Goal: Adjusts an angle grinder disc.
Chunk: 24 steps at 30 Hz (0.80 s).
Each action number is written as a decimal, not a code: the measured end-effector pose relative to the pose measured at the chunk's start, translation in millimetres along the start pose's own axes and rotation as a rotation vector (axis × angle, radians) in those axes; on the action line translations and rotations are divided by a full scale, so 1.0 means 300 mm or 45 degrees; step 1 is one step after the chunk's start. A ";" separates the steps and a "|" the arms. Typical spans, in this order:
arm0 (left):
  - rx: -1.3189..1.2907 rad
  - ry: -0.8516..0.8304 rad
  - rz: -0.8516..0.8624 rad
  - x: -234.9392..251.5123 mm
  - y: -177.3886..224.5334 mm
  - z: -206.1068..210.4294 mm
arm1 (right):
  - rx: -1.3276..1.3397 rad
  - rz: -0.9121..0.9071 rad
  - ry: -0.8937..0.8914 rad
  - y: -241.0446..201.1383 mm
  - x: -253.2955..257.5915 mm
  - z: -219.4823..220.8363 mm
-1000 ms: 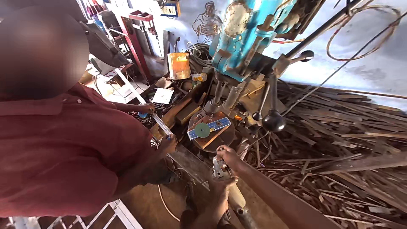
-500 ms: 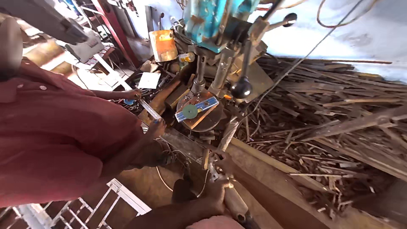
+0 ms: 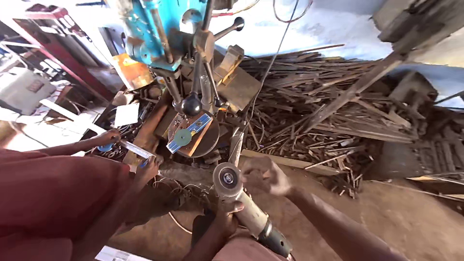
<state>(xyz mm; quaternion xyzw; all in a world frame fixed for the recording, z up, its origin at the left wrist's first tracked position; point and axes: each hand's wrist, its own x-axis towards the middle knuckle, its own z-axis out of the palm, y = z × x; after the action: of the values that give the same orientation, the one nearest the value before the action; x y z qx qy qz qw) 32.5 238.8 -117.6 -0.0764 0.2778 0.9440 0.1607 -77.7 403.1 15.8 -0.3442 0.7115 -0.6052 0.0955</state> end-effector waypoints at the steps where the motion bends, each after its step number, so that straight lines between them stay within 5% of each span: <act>1: -0.020 -0.029 0.017 0.002 -0.005 -0.005 | -0.224 0.137 0.014 -0.024 0.008 -0.010; 7: 0.010 0.014 0.039 0.000 0.002 0.036 | -0.957 0.876 -0.555 -0.179 0.134 0.075; 13: 0.010 0.029 0.061 0.015 0.003 0.031 | -0.883 0.558 -0.571 -0.182 0.139 0.059; 19: -0.007 0.015 0.036 0.022 0.006 0.031 | -1.083 0.897 -0.687 -0.228 0.193 0.089; 24: 0.012 0.013 -0.012 0.011 0.024 0.049 | -0.967 0.492 -0.718 -0.176 0.162 0.074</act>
<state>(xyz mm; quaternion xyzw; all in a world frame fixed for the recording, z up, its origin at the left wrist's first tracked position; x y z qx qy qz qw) 26.2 241.9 -102.6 -0.0819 0.2827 0.9415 0.1639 -81.9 354.5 72.8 -0.3666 0.8785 -0.1588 0.2620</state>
